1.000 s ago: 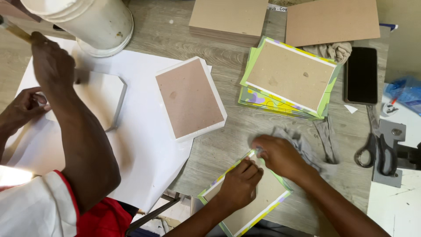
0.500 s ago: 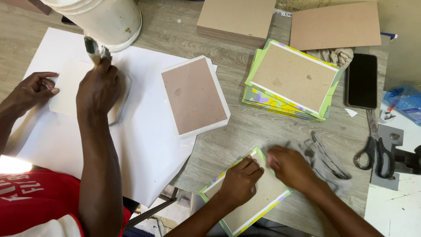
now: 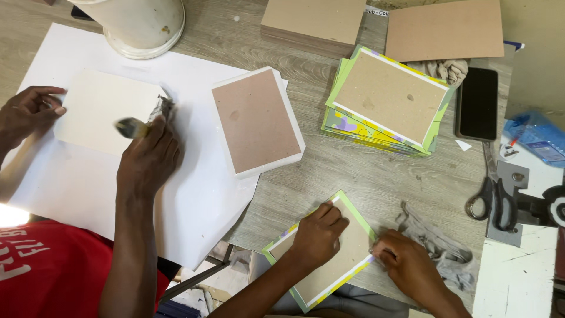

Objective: The person applies glue to the edges of a book cover using a brush and then presses a cardboard piece onto the glued area. They repeat this process for multiple book covers, stacking the finished items on the table.

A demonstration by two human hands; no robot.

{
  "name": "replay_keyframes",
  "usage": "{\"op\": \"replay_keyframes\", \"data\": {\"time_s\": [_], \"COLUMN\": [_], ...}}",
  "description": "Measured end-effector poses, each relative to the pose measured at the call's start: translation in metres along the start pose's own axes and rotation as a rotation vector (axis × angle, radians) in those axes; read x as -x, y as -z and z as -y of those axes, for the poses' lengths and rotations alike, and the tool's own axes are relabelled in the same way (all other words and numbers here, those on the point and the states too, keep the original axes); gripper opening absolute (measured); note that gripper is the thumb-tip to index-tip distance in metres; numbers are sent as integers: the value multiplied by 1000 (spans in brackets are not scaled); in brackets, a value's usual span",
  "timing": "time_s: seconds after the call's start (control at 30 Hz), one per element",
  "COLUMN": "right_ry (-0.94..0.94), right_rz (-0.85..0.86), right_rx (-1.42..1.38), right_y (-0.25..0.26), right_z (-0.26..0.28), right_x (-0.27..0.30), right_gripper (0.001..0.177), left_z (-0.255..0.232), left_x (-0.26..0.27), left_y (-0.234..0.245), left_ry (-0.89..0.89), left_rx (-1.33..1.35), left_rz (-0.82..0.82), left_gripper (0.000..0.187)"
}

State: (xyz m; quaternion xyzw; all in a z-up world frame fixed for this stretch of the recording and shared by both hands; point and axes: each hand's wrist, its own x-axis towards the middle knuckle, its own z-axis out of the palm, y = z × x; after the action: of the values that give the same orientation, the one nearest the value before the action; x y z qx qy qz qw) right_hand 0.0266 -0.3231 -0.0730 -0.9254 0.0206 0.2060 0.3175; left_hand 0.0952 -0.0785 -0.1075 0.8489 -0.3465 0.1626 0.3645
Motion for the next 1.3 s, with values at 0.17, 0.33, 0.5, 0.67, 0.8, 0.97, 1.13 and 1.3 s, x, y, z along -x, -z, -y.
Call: {"op": "replay_keyframes", "data": {"time_s": [0.17, 0.33, 0.5, 0.67, 0.8, 0.97, 1.13, 1.3], "right_ry": [168, 204, -171, -220, -207, -163, 87, -221], "right_rz": [-99, -82, 56, -90, -440, -708, -1052, -535], "right_rx": [-3, -30, 9, -101, -14, -4, -73, -845], "right_y": [-2, 20, 24, 18, 5, 5, -17, -54], "right_z": [60, 74, 28, 15, -26, 2, 35, 64], "right_x": [-98, -76, 11, 41, 33, 11, 19, 66], "right_gripper": [12, 10, 19, 19, 28, 28, 34, 48], "left_z": [7, 9, 12, 1, -18, -29, -57, -62], "left_x": [14, 13, 15, 17, 56, 136, 121, 97], "left_y": [-15, -14, -23, 40, 115, 79, 75, 73], "left_ry": [65, 130, 90, 273, 723, 1422, 1548, 1303], "left_rx": [-14, -36, -71, 293, 527, 781, 1030, 1209], "left_rz": [62, 143, 50, -20, -517, -600, -433, -575], "left_gripper": [22, 17, 28, 31, 26, 28, 31, 24]}}
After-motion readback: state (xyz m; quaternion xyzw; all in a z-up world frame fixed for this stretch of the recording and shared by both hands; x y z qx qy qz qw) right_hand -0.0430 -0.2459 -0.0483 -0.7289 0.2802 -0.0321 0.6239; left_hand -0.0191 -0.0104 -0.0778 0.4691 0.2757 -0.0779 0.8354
